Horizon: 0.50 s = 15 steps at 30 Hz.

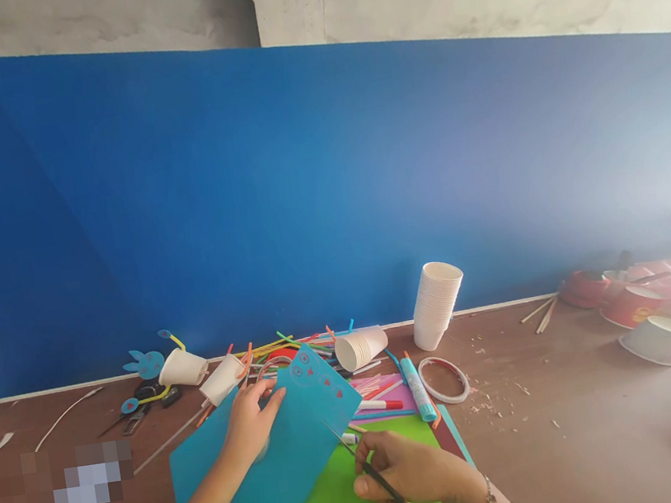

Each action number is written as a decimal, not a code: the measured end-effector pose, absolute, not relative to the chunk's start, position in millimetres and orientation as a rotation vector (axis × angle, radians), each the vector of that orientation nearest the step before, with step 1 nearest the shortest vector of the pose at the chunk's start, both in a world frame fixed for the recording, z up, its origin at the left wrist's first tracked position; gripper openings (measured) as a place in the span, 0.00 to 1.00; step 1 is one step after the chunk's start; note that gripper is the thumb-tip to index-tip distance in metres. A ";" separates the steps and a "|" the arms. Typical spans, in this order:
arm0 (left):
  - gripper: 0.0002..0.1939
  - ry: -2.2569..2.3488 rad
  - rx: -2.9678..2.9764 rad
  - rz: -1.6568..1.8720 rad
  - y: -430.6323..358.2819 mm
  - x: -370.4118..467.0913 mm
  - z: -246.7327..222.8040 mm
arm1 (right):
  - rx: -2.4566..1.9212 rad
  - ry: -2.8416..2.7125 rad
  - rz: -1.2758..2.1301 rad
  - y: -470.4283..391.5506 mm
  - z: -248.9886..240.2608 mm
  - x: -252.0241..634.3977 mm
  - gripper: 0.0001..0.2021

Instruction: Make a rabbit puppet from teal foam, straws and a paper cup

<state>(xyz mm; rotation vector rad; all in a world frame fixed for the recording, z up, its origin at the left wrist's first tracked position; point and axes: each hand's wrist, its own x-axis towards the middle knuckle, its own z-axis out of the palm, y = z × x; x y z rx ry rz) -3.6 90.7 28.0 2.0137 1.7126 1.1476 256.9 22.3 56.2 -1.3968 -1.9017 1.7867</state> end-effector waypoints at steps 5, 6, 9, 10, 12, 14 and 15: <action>0.14 1.708 1.999 1.137 91.9 -3.4 27.5 | -1.465 -1.928 1.707 22.0 54.6 253.0 0.17; 0.14 1.707 1.995 1.136 92.1 -3.4 27.4 | -1.481 -1.932 1.694 22.0 55.1 252.4 0.17; 0.14 1.708 1.980 1.135 92.6 -3.6 26.7 | -1.500 -1.958 1.636 21.2 57.4 251.4 0.15; 0.14 1.708 1.976 1.134 92.7 -3.7 26.5 | -1.504 -1.969 1.616 20.9 57.9 251.3 0.15; 0.15 1.708 1.967 1.133 92.9 -3.9 26.2 | -1.512 -1.979 1.592 20.3 58.1 251.5 0.13; 0.15 1.707 1.958 1.130 93.0 -4.1 26.0 | -1.516 -1.979 1.585 20.3 57.5 251.8 0.12; 0.15 1.706 1.955 1.129 93.1 -4.1 25.9 | -1.518 -1.976 1.588 20.5 57.3 251.9 0.12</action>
